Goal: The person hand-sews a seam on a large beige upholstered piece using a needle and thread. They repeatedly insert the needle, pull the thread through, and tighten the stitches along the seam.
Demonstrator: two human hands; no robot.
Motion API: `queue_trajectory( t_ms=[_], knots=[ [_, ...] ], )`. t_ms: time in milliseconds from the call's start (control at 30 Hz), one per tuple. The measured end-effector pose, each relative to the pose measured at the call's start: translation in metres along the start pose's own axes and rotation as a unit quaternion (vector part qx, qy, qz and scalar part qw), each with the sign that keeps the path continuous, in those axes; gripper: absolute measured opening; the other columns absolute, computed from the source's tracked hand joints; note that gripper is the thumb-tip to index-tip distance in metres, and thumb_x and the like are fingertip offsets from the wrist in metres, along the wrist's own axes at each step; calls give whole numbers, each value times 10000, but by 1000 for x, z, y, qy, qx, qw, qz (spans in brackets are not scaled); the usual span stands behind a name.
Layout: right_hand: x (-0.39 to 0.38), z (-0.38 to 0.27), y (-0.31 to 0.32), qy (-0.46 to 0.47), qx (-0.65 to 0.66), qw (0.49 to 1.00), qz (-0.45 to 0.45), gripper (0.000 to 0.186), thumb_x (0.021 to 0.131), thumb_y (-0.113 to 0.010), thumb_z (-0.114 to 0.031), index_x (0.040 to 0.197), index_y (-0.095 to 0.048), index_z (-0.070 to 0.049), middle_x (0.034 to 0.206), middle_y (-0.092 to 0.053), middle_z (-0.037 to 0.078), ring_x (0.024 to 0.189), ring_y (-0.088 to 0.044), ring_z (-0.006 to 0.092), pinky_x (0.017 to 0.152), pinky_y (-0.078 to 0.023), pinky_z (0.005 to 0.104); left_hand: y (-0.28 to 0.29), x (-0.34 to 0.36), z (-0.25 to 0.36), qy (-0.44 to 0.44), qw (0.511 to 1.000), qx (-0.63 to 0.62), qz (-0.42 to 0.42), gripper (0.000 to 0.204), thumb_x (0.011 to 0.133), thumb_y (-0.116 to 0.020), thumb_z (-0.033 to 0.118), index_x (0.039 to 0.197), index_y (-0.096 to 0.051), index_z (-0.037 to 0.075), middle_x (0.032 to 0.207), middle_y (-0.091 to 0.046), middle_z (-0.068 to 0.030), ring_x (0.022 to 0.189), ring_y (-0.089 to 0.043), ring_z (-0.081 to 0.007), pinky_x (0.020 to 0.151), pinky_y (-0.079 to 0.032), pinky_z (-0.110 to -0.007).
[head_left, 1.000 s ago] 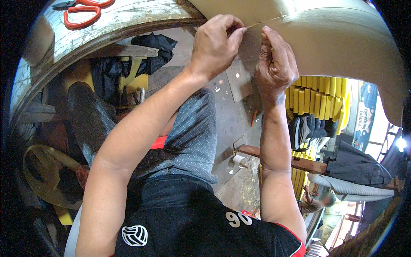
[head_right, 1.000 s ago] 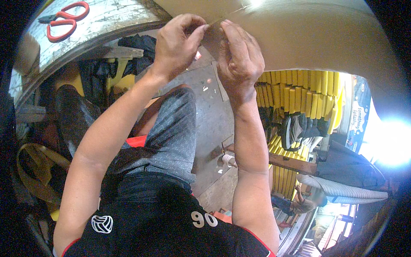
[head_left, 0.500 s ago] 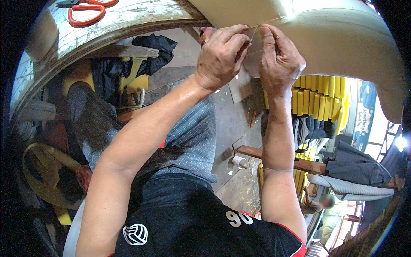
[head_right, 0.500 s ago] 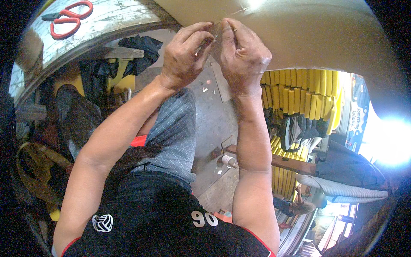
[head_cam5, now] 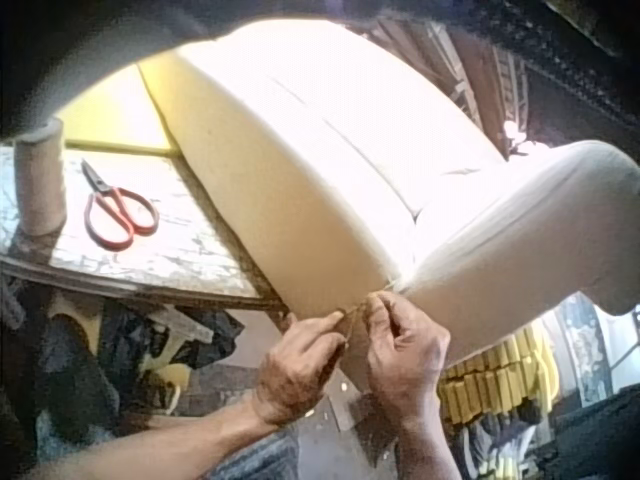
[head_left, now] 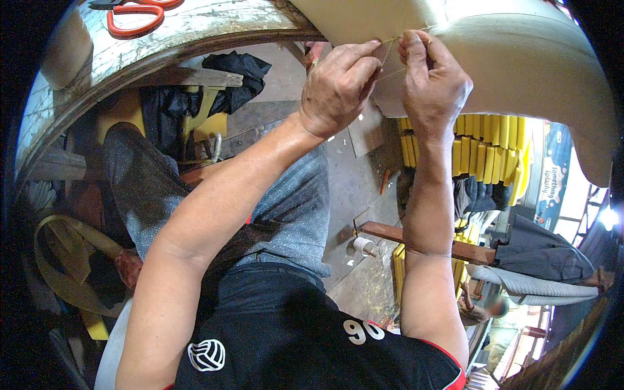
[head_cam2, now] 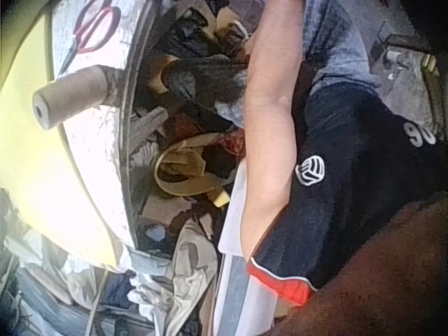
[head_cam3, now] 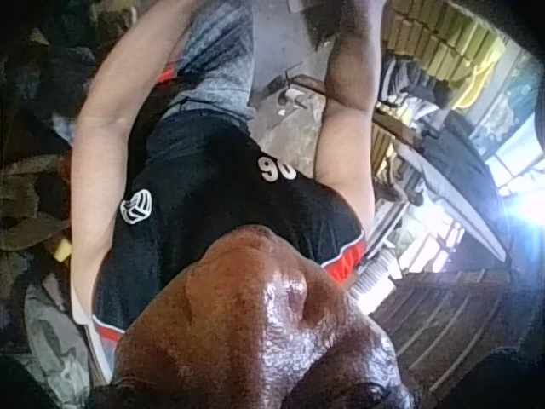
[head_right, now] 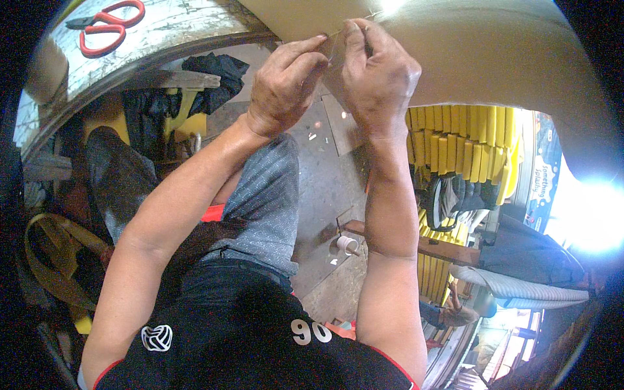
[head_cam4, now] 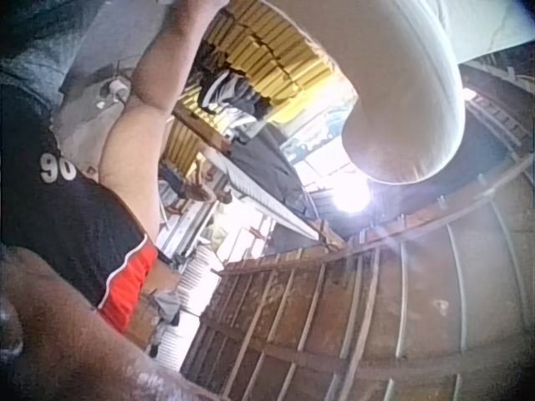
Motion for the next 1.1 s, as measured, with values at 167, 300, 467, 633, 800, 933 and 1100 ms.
queue_trajectory(
  t_ms=[167,300,467,633,800,933,1100],
  knots=[
    [-13,-15,0,86,-7,994,66,154,976,-687,-159,993,-752,-20,889,-748,171,796,-742,352,718,-583,389,-1,0,0,-12,1000,-1,2,152,833,-741,54,977,-695,34,1190,-716,-170,1044,-701,-346,895,-575,-409],
    [-9,-8,-1,67,-4,996,60,169,993,-694,-154,1026,-761,-2,866,-771,117,781,-738,205,730,-592,325,0,1,1,-21,1000,3,4,161,824,-737,48,978,-694,35,1182,-717,-170,1039,-700,-354,894,-575,-414],
    [-3,0,-5,-29,6,999,21,194,1003,-691,-154,1037,-769,21,841,-777,82,788,-736,129,737,-598,286,-1,0,2,-10,1000,14,1,170,815,-749,48,977,-697,41,1189,-715,-171,1048,-698,-356,903,-574,-419],
    [8,1,-4,-60,12,998,-23,203,1004,-683,-151,1027,-770,31,834,-774,77,793,-737,125,752,-600,281,-1,-2,2,-9,1000,21,-6,182,804,-754,62,972,-691,39,1193,-712,-172,1066,-695,-344,917,-569,-420],
    [3,-3,-2,-16,-6,1000,-4,204,1010,-680,-161,1048,-763,21,861,-779,103,794,-750,156,769,-600,292,0,-1,4,-7,1000,16,-2,212,795,-734,21,1000,-688,40,1208,-708,-176,1074,-695,-355,919,-575,-423],
    [-11,-7,-4,59,-10,997,45,143,1008,-677,-132,1053,-745,-15,896,-773,121,820,-753,195,744,-597,323,-1,0,4,-13,1000,8,-3,195,809,-715,28,1001,-680,38,1205,-707,-182,1075,-694,-358,914,-579,-423],
    [-20,-17,-5,154,-29,984,84,101,988,-700,-116,1042,-736,-38,908,-759,141,822,-752,256,730,-593,353,-1,0,5,-14,1000,19,-5,158,835,-698,48,992,-675,47,1199,-706,-176,1063,-697,-354,904,-585,-416]
  ],
)
Point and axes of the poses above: each hand's wrist, its own x-axis towards the middle knuckle, its own y-axis out of the back of the hand, z = x × y, the point moved 7 cm from there along x, towards the middle knuckle
